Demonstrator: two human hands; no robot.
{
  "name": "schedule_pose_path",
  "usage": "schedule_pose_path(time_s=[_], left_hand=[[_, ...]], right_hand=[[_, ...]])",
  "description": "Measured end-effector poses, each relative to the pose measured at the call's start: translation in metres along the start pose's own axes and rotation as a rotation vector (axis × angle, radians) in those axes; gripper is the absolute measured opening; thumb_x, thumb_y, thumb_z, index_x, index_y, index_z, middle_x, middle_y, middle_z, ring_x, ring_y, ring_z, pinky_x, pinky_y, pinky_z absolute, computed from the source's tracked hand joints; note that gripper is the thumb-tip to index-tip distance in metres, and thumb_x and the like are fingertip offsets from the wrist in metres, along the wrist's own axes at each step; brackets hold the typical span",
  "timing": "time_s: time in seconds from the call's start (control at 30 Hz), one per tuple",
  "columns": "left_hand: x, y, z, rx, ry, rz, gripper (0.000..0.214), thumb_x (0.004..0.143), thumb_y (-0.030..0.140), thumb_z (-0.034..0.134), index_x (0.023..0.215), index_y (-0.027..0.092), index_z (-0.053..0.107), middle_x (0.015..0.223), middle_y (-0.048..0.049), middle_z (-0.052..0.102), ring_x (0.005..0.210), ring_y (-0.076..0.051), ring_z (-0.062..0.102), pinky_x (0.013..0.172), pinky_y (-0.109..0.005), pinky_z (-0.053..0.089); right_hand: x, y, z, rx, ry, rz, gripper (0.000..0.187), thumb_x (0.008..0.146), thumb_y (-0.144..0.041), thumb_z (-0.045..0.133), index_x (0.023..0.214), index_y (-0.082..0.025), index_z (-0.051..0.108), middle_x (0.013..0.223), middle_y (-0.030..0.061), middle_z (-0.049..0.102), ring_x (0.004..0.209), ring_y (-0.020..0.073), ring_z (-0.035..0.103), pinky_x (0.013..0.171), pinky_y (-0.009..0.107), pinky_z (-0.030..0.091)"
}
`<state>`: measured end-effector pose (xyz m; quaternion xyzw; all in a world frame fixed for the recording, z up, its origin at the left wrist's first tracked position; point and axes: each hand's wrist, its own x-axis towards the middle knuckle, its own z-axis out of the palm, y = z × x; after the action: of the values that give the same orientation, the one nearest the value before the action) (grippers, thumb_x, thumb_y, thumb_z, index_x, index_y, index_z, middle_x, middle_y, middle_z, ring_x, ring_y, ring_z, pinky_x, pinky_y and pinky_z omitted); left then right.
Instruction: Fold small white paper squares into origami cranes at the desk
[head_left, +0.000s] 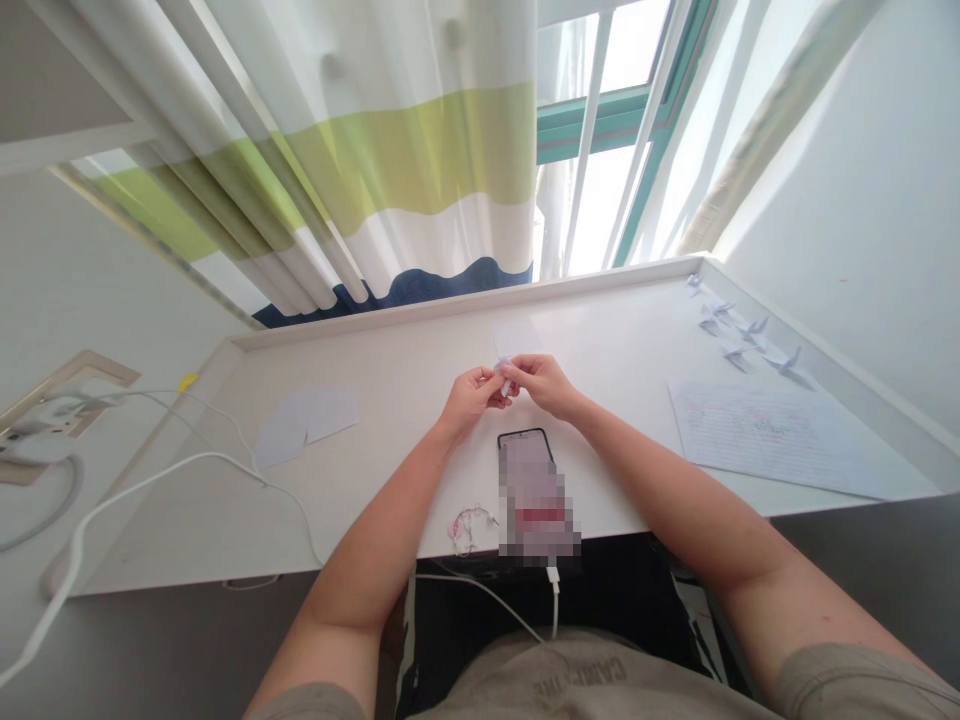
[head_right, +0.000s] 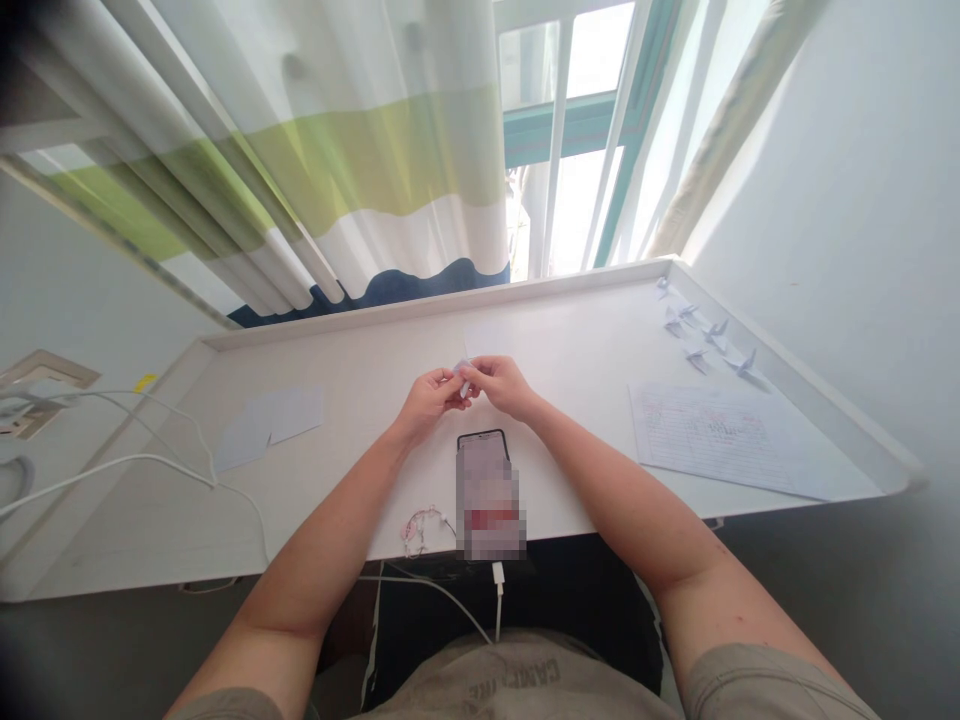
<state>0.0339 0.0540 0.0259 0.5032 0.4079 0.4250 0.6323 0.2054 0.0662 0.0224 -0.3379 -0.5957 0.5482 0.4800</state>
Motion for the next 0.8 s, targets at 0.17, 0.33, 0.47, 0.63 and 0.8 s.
schedule_pose_path(time_s=[0.17,0.33,0.47,0.63,0.8], left_hand=[[-0.0002,0.0015,-0.0050,-0.040,-0.154,-0.123,0.052,0.082,0.064,0.081,0.090,0.015,0.064,0.082,-0.0087,0.076,0.072,-0.021,0.076,0.070,-0.031,0.055],[0.0002,0.0007,-0.0087,-0.066,-0.297,-0.183,0.056,0.089,0.066,0.068,0.090,0.011,0.071,0.083,-0.0163,0.079,0.075,-0.026,0.077,0.073,-0.036,0.055],[-0.0010,0.0013,-0.0108,-0.068,-0.285,-0.141,0.059,0.088,0.070,0.069,0.094,0.011,0.072,0.095,-0.0181,0.081,0.077,-0.025,0.078,0.077,-0.036,0.057],[-0.0039,0.0023,-0.0089,-0.037,-0.266,-0.114,0.060,0.080,0.069,0.080,0.097,0.013,0.073,0.097,-0.0170,0.082,0.074,-0.021,0.077,0.076,-0.033,0.057],[-0.0044,0.0011,-0.0057,-0.060,-0.241,-0.124,0.057,0.076,0.064,0.087,0.095,0.013,0.072,0.092,-0.0141,0.082,0.072,-0.019,0.077,0.073,-0.030,0.057]], right_hand=[[-0.0034,0.0008,0.0055,-0.002,0.009,0.037,0.049,0.087,-0.067,0.074,0.076,-0.019,0.069,0.056,-0.0016,0.062,0.048,0.0115,0.054,0.050,0.028,0.046],[-0.0032,-0.0004,0.0053,-0.016,0.042,0.016,0.048,0.087,-0.065,0.075,0.076,-0.019,0.071,0.056,-0.0020,0.061,0.052,0.0109,0.055,0.054,0.027,0.047],[-0.0010,0.0002,0.0013,0.007,0.077,0.017,0.049,0.086,-0.065,0.076,0.073,-0.018,0.070,0.059,-0.0008,0.062,0.056,0.0105,0.056,0.057,0.027,0.046],[-0.0002,0.0016,0.0008,0.028,0.102,0.024,0.050,0.083,-0.068,0.077,0.073,-0.020,0.068,0.060,-0.0011,0.063,0.058,0.0113,0.055,0.057,0.027,0.046],[-0.0007,0.0013,0.0015,0.015,0.101,0.017,0.052,0.082,-0.070,0.078,0.072,-0.020,0.066,0.061,-0.0011,0.063,0.060,0.0117,0.054,0.059,0.027,0.047]])
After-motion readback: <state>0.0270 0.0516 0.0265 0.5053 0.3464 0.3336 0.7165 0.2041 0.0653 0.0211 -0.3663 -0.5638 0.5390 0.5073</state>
